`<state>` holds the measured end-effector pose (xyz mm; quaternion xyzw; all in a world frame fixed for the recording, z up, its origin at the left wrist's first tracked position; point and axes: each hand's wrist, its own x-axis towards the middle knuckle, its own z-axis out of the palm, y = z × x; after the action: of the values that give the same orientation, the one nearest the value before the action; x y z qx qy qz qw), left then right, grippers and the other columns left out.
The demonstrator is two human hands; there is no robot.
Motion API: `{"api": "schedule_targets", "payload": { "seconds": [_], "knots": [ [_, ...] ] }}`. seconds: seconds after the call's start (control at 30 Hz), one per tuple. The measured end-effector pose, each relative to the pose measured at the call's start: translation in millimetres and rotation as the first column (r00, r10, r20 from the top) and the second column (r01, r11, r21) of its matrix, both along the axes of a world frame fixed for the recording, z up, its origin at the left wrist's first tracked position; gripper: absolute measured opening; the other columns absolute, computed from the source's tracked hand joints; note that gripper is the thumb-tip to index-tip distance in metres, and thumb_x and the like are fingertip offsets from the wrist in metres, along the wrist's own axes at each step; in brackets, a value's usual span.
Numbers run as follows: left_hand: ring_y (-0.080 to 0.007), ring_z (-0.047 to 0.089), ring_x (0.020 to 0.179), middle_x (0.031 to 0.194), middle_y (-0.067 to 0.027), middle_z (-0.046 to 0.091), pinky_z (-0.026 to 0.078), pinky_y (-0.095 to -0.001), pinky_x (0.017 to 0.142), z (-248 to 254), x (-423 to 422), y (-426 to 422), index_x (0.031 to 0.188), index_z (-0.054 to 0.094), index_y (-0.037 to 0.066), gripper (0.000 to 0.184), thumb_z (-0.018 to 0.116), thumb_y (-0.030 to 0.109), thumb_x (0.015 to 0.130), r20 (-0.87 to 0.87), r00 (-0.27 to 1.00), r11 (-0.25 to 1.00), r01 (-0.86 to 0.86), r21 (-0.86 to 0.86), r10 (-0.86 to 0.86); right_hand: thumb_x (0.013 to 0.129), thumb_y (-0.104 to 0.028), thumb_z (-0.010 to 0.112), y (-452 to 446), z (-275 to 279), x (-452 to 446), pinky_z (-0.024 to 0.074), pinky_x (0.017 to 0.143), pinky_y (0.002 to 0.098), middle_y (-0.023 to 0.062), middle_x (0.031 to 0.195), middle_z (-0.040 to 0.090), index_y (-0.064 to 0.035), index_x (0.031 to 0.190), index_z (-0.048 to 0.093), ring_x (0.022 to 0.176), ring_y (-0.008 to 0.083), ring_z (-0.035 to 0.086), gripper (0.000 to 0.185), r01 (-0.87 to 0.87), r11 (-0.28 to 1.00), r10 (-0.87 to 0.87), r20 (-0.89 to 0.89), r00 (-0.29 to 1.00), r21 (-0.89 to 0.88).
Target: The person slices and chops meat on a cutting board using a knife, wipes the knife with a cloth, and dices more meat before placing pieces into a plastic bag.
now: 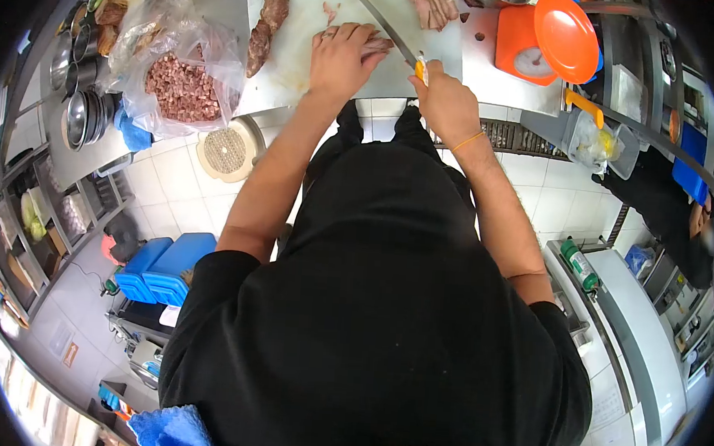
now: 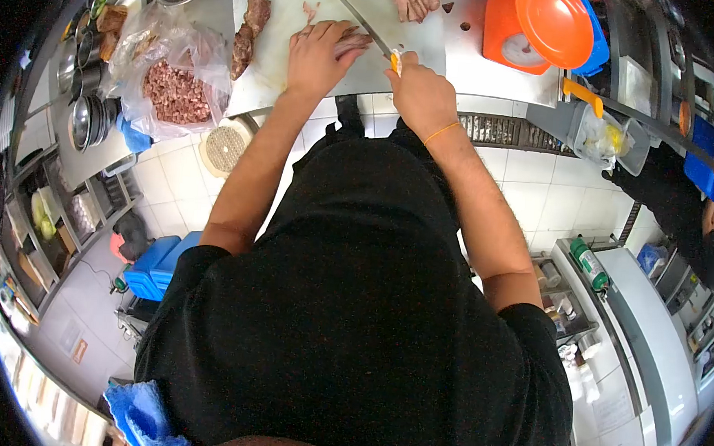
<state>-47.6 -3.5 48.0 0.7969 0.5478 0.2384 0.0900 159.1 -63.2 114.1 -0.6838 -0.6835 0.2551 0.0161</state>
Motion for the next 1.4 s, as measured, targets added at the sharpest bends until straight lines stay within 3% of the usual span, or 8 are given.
{"api": "schedule_targets", "payload": {
  "seconds": [0.13, 0.4, 0.53, 0.7, 0.87, 1.23, 1.4],
  "knots": [
    [-0.0292, 0.072, 0.102, 0.113, -0.0036, 0.075, 0.05, -0.0463, 0.091, -8.0, -2.4, 4.3, 0.119, 0.076, 0.018, 0.035, 0.081, 0.033, 0.087, 0.006, 0.999, 0.993, 0.035, -0.11, -0.034, 0.105, -0.037, 0.061, 0.4, 1.4, -2.7, 0.0595, 0.071, 0.0545, 0.0238, 0.085, 0.075, 0.0004, 0.113, 0.057, 0.079, 0.0448, 0.074, 0.038, -0.037, 0.999, 0.037, 0.035, 0.999, 0.007],
    [-0.0261, 0.072, 0.101, 0.109, -0.0009, 0.076, 0.05, -0.0452, 0.089, -10.1, 3.1, 3.6, 0.112, 0.079, 0.018, 0.025, 0.078, 0.027, 0.088, 0.032, 0.998, 0.997, 0.057, -0.057, -0.055, 0.107, -0.034, 0.058, -1.1, -21.8, -8.1, 0.0581, 0.071, 0.056, 0.0237, 0.083, 0.074, -0.0002, 0.119, 0.052, 0.08, 0.0453, 0.074, 0.036, -0.07, 0.997, 0.074, 0.08, 0.994, -0.045],
    [-0.0249, 0.071, 0.102, 0.107, -0.0006, 0.076, 0.049, -0.0444, 0.091, -10.6, 0.9, 5.7, 0.108, 0.079, 0.018, 0.02, 0.077, 0.026, 0.089, 0.005, 0.996, 0.994, 0.094, -0.048, -0.094, 0.106, -0.028, 0.058, 22.1, -32.2, -17.7, 0.0591, 0.073, 0.0551, 0.0238, 0.087, 0.076, 0.0014, 0.114, 0.054, 0.082, 0.045, 0.075, 0.031, -0.09, 0.996, 0.089, 0.027, 0.996, 0.008],
    [-0.0277, 0.072, 0.1, 0.105, -0.0017, 0.076, 0.05, -0.0462, 0.09, -16.0, 0.8, 3.1, 0.106, 0.079, 0.017, 0.018, 0.076, 0.027, 0.091, 0.081, 0.996, 0.999, 0.034, -0.03, -0.031, 0.105, -0.026, 0.058, 40.5, -8.1, -20.5, 0.0584, 0.077, 0.0561, 0.0253, 0.088, 0.075, 0.0032, 0.114, 0.054, 0.085, 0.0461, 0.075, 0.03, -0.134, 0.991, 0.134, 0.01, 0.991, -0.009],
    [-0.0312, 0.071, 0.099, 0.104, -0.0052, 0.076, 0.051, -0.0464, 0.09, -10.1, -3.3, 3.1, 0.105, 0.079, 0.014, 0.018, 0.076, 0.026, 0.092, 0.114, 0.993, 0.99, -0.015, -0.141, 0.031, 0.106, -0.027, 0.058, 9.3, 29.4, -19.6, 0.0594, 0.075, 0.055, 0.0259, 0.087, 0.075, 0.0034, 0.113, 0.054, 0.083, 0.0458, 0.075, 0.032, -0.121, 0.99, 0.125, 0.052, 0.991, -0.076],
    [-0.0319, 0.071, 0.101, 0.102, -0.0075, 0.077, 0.054, -0.0472, 0.091, -17.4, -5.9, 14.7, 0.107, 0.079, 0.012, 0.019, 0.076, 0.02, 0.09, 0.059, 0.997, 0.986, 0.064, -0.152, -0.055, 0.107, -0.03, 0.057, 27.0, -31.8, -33.4, 0.0584, 0.079, 0.0573, 0.0273, 0.091, 0.075, 0.0033, 0.115, 0.052, 0.087, 0.0475, 0.074, 0.035, -0.048, 0.997, 0.047, -0.017, 0.999, -0.065],
    [-0.0338, 0.072, 0.102, 0.106, -0.0099, 0.077, 0.055, -0.0477, 0.092, -14.9, -8.7, 11.2, 0.111, 0.079, 0.011, 0.024, 0.077, 0.02, 0.089, 0.164, 0.986, 0.982, 0.055, -0.183, -0.025, 0.107, -0.03, 0.056, 41.0, -4.7, -33.2, 0.0583, 0.081, 0.0568, 0.0281, 0.095, 0.075, 0.0047, 0.117, 0.053, 0.091, 0.0469, 0.074, 0.036, -0.104, 0.99, 0.104, -0.005, 0.995, -0.095]
  ]
}}
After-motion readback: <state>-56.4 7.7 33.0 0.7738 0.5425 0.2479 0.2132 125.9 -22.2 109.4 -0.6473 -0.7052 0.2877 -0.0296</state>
